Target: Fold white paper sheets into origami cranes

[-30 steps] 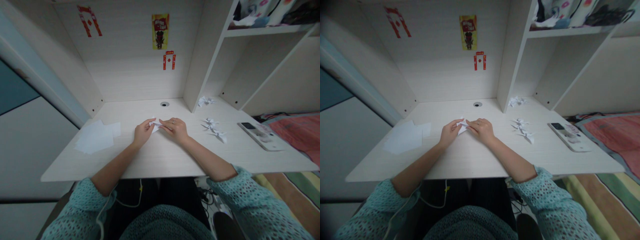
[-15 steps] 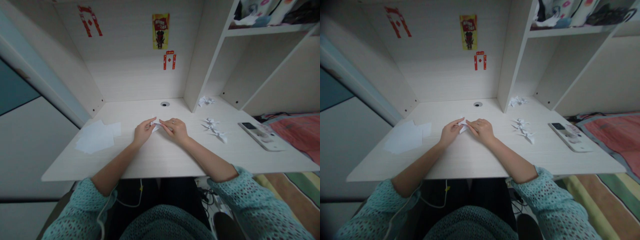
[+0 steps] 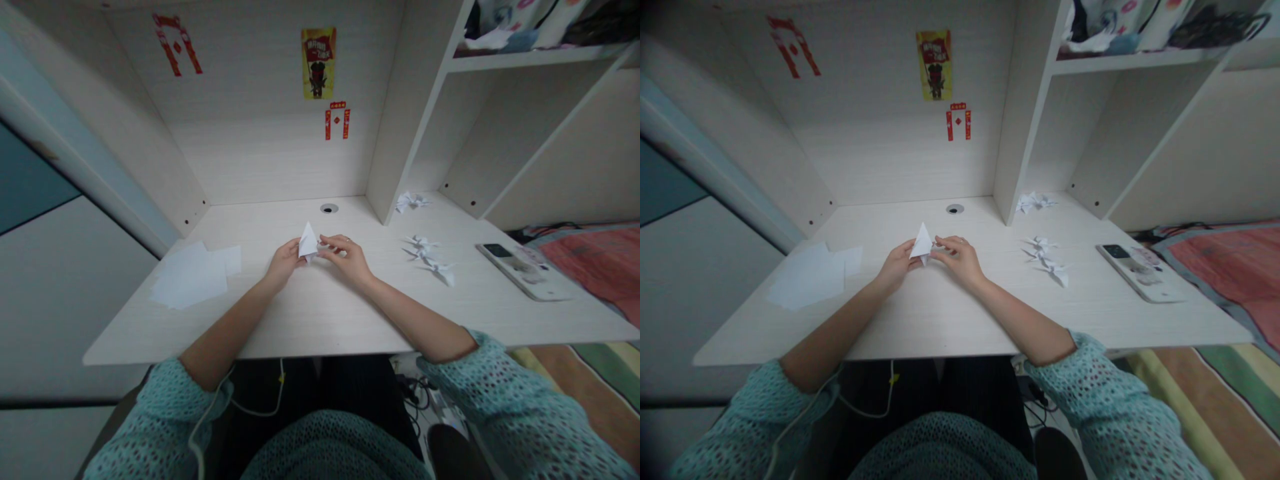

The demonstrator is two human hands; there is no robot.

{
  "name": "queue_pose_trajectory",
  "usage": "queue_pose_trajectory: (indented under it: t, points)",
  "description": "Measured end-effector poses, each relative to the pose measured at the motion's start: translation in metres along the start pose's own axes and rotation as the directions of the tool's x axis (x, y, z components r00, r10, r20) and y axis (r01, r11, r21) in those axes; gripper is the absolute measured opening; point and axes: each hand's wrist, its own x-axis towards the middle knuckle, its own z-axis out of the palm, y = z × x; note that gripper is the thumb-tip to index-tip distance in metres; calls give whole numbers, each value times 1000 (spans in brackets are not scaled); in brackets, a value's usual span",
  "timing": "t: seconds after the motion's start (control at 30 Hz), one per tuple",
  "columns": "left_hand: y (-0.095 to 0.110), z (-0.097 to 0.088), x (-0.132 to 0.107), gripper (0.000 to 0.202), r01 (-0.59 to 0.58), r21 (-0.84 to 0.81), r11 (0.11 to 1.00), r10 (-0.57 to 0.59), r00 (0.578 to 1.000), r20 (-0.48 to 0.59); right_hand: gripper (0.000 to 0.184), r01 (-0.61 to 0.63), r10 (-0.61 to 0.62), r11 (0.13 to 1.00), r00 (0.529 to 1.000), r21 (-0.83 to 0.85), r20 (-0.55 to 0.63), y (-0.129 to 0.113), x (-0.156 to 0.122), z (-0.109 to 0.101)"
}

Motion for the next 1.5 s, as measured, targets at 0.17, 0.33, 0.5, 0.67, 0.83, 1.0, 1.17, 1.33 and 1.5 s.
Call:
queue_pose_trajectory:
  t: [0.17,0.33,0.5,0.67,0.83,1.0,1.17,1.33,1.5]
  points:
    - [-4,0,0,41,7,13,1000,-7,998,57,34,22,-22,997,1000,-75,2,-1,-2,-1]
    - [-5,4,-3,37,-6,78,997,2,999,49,45,28,-30,989,1000,-143,-9,-6,-3,-2]
    - [-4,6,-3,32,-44,159,986,30,995,90,45,59,-63,974,998,-218,-10,-6,-4,-2]
    - [-3,6,-3,31,-103,230,968,80,991,105,41,39,-42,972,999,-230,-10,0,-5,-1]
    - [-2,5,-5,28,-189,293,937,156,979,133,37,-98,98,992,995,-76,-3,7,-4,3]
    - [-3,4,-6,32,-236,370,898,190,969,158,31,-144,144,990,989,-3,15,13,-1,4]
    - [6,9,-16,41,-314,676,667,285,946,157,24,-158,158,987,987,-11,1,12,1,0]
    - [20,17,-27,70,-370,772,517,424,894,144,16,-205,204,979,979,7,5,10,-2,1]
    - [23,16,-28,46,-489,758,431,595,786,169,17,-262,256,960,964,95,68,9,-4,4]
